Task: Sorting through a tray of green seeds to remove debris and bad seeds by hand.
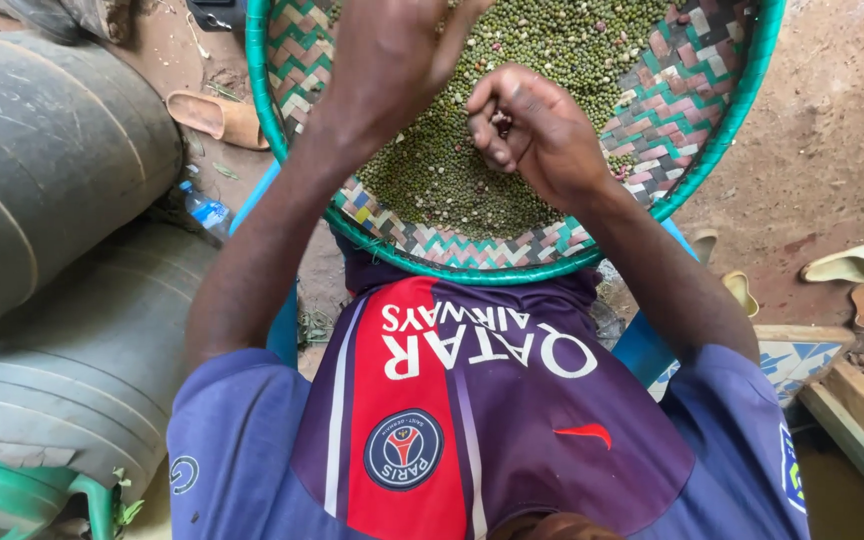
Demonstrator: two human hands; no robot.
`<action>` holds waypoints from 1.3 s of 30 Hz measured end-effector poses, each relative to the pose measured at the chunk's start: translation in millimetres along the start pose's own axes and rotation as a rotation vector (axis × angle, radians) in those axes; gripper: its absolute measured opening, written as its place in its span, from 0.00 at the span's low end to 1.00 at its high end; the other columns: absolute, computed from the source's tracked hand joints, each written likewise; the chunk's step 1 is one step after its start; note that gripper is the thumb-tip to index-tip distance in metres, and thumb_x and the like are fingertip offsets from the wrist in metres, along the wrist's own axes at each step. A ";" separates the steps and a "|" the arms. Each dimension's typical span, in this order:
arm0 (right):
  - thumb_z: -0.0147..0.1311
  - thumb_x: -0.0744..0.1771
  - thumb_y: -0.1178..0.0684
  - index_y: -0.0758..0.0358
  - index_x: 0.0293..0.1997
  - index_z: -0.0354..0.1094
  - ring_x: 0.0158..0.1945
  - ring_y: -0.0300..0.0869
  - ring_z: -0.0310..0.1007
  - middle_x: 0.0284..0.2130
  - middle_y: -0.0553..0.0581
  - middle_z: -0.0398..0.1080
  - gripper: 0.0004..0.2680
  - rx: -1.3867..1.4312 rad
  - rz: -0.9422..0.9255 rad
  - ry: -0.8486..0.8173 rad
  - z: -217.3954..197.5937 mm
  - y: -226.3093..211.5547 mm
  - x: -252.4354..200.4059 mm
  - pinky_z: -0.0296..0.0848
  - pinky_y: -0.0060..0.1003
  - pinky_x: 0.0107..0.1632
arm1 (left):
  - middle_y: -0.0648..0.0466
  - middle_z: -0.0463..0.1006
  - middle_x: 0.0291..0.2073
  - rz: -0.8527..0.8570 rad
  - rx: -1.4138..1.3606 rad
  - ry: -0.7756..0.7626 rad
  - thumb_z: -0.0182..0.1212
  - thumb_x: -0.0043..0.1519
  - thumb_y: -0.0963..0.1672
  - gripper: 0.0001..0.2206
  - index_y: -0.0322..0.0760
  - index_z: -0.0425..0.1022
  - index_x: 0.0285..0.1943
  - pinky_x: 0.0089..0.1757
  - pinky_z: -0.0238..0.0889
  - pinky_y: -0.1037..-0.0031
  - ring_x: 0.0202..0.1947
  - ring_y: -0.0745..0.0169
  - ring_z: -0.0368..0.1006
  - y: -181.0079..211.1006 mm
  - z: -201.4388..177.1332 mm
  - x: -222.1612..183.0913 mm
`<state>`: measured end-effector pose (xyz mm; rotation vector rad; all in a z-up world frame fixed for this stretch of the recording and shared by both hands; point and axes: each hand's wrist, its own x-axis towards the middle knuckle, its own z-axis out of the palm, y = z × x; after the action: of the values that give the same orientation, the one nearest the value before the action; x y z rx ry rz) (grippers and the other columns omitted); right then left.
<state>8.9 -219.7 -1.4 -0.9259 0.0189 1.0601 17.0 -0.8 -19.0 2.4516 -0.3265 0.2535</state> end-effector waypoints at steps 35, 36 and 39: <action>0.60 0.77 0.58 0.69 0.55 0.71 0.49 0.57 0.70 0.47 0.67 0.73 0.05 -1.701 -0.534 0.514 -29.0 -37.0 -25.8 0.65 0.51 0.49 | 0.29 0.73 0.65 -0.807 -2.080 0.345 0.45 0.78 0.37 0.13 0.22 0.67 0.69 0.66 0.72 0.62 0.66 0.40 0.74 90.8 26.2 -87.6; 0.60 0.77 0.58 0.69 0.55 0.71 0.49 0.57 0.70 0.47 0.67 0.73 0.05 -1.703 -0.532 0.513 -39.4 -35.6 -28.4 0.65 0.51 0.49 | 0.29 0.73 0.65 -0.807 -2.083 0.346 0.45 0.78 0.37 0.13 0.22 0.67 0.69 0.66 0.72 0.62 0.66 0.40 0.74 90.0 24.2 -87.9; 0.67 0.76 0.56 0.67 0.49 0.68 0.45 0.59 0.68 0.42 0.64 0.71 0.09 -1.830 -0.339 0.581 -59.4 -37.0 -29.8 0.65 0.53 0.46 | 0.31 0.71 0.68 -0.799 -1.972 0.338 0.44 0.77 0.36 0.14 0.22 0.67 0.70 0.68 0.70 0.63 0.69 0.40 0.72 88.2 20.3 -87.7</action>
<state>44.9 -286.7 -2.7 -2.7136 -0.7033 0.1875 -90.3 -65.8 -6.7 0.4271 0.4321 -0.0617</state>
